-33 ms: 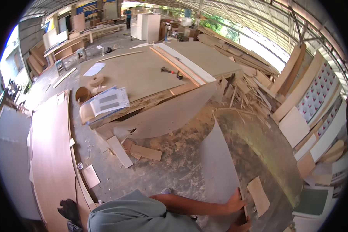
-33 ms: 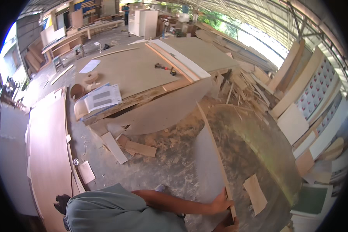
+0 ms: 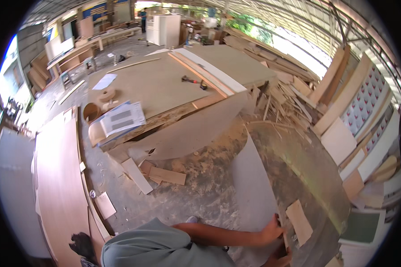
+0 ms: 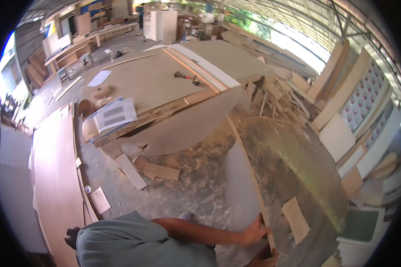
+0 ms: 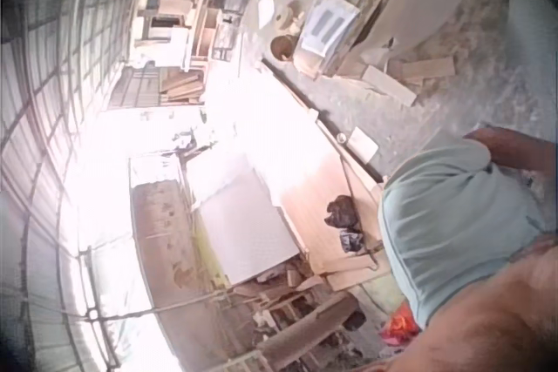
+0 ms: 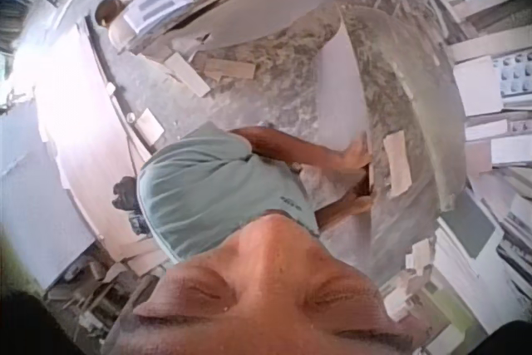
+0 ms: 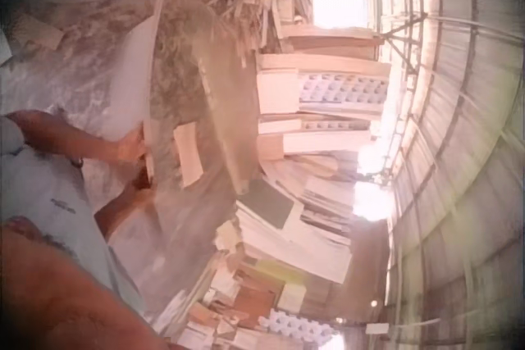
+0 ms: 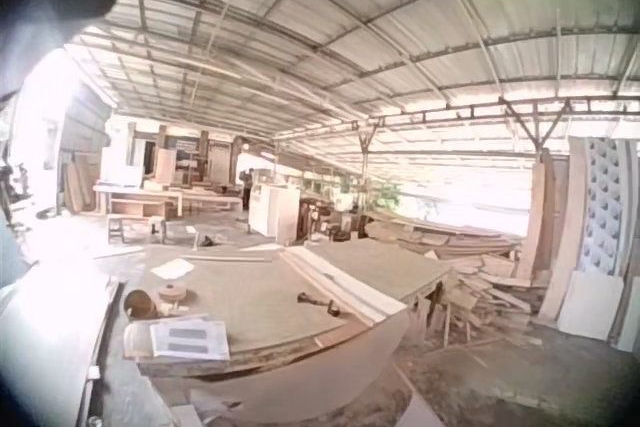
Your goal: The person picks up thin wooden veneer strips from a table, carries them across the workshop, and places them onto a stack of larger veneer sheets.
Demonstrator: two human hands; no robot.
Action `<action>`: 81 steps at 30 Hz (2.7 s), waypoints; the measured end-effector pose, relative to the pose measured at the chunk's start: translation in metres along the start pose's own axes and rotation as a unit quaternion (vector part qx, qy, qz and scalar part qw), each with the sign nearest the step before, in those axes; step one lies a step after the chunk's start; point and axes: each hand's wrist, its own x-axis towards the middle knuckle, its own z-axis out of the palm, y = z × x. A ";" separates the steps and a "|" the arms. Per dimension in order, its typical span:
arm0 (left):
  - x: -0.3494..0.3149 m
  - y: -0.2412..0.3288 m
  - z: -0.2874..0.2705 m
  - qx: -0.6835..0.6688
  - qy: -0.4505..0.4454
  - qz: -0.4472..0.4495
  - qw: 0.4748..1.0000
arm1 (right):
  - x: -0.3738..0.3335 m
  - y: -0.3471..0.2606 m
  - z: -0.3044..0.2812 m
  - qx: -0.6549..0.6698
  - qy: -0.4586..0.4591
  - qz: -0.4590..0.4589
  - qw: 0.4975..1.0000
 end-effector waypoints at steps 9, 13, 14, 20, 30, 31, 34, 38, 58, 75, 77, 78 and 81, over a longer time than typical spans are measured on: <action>0.179 0.174 -0.156 -0.218 0.091 0.040 0.971 | 0.106 0.002 0.045 0.185 0.118 0.064 0.973; 0.290 0.202 -0.189 -0.201 0.056 -0.049 0.977 | 0.183 0.022 0.070 0.108 0.111 -0.009 0.988; 0.317 0.203 -0.189 -0.191 0.059 -0.056 0.978 | 0.215 0.037 0.055 0.090 0.084 -0.039 0.992; 0.449 0.254 -0.130 -0.208 0.006 -0.055 0.977 | 0.362 -0.003 0.161 0.047 0.039 -0.105 0.993; 0.616 0.509 -0.062 -0.188 -0.125 0.225 0.948 | 0.585 -0.110 0.397 0.138 -0.186 -0.124 0.965; 0.628 0.537 -0.063 -0.186 -0.122 0.280 0.934 | 0.595 -0.118 0.432 0.137 -0.241 -0.124 0.953; 0.632 0.618 -0.075 -0.126 -0.186 0.425 0.877 | 0.625 -0.128 0.552 0.169 -0.407 -0.110 0.891; 0.657 0.704 -0.112 -0.069 -0.215 0.531 0.817 | 0.668 -0.118 0.688 0.262 -0.520 -0.163 0.797; 0.836 0.811 -0.460 -0.077 0.106 0.697 0.705 | 0.680 0.187 1.316 0.434 -0.564 0.112 0.693; 0.948 0.422 -0.387 -0.404 0.473 0.388 0.681 | 0.787 0.513 1.194 0.135 -0.472 0.406 0.771; 0.969 0.395 -0.385 -0.388 0.496 0.325 0.705 | 0.809 0.552 1.188 0.091 -0.432 0.436 0.784; 0.979 0.370 -0.395 -0.383 0.504 0.287 0.719 | 0.817 0.570 1.187 0.065 -0.418 0.444 0.790; 1.011 0.353 -0.393 -0.389 0.495 0.232 0.742 | 0.814 0.575 1.200 0.051 -0.375 0.461 0.803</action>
